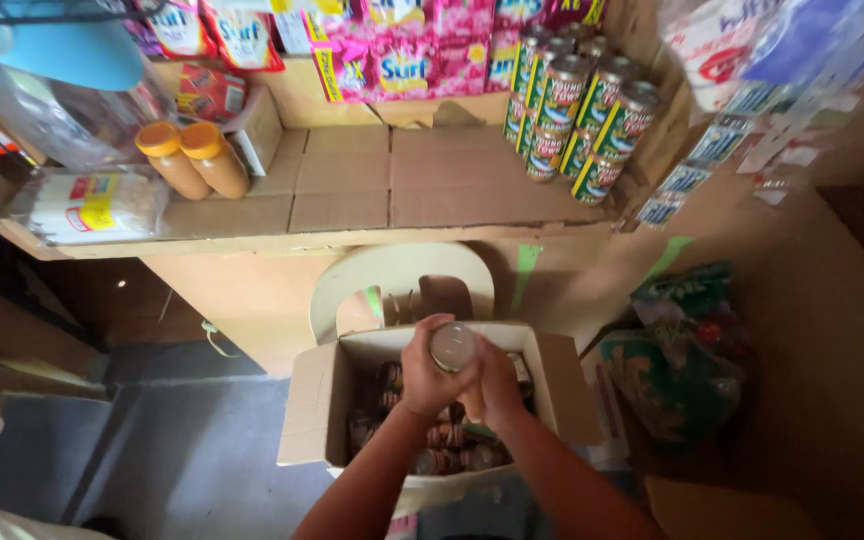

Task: Clean and organize various canned goods from a cardboard box onto store shelves.

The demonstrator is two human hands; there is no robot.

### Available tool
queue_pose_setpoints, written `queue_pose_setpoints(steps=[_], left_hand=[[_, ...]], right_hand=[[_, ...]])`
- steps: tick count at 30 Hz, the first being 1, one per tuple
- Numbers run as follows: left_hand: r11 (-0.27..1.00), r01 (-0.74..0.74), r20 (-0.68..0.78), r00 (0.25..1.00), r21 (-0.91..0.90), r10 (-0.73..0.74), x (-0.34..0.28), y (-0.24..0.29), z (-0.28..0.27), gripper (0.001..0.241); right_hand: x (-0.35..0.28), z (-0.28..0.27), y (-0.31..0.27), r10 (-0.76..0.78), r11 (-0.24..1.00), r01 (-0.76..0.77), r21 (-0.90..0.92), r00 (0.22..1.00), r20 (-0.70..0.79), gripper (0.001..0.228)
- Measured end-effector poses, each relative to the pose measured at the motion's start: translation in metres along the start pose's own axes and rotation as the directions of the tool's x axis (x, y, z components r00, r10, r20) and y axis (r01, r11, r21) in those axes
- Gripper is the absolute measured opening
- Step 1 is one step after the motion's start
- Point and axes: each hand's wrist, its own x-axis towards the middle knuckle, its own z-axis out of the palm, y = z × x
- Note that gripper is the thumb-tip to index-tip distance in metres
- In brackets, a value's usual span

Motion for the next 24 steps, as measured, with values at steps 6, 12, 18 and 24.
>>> queue_pose_setpoints(steps=[6, 12, 18, 24], left_hand=[[0.981, 0.052, -0.1, 0.994, 0.186, -0.034, 0.01, -0.016, -0.011, 0.057], [0.987, 0.087, 0.077, 0.994, -0.133, -0.077, 0.079, 0.055, -0.025, 0.053], [0.875, -0.203, 0.152, 0.943, -0.44, 0.295, 0.193, 0.191, -0.046, 0.084], [0.892, -0.426, 0.173, 0.877, -0.153, 0.448, 0.325, 0.266, -0.061, 0.078]], right_hand=[[0.023, -0.025, -0.017, 0.018, 0.69, 0.112, -0.715, 0.985, 0.173, 0.059], [-0.025, 0.087, -0.094, -0.009, 0.652, 0.375, -0.659, 0.873, 0.488, 0.067], [-0.079, 0.234, -0.24, -0.32, 0.189, 0.779, -0.598, 0.624, 0.712, 0.043], [-0.07, 0.367, -0.345, -0.483, 0.084, 0.908, -0.41, 0.397, 0.78, 0.046]])
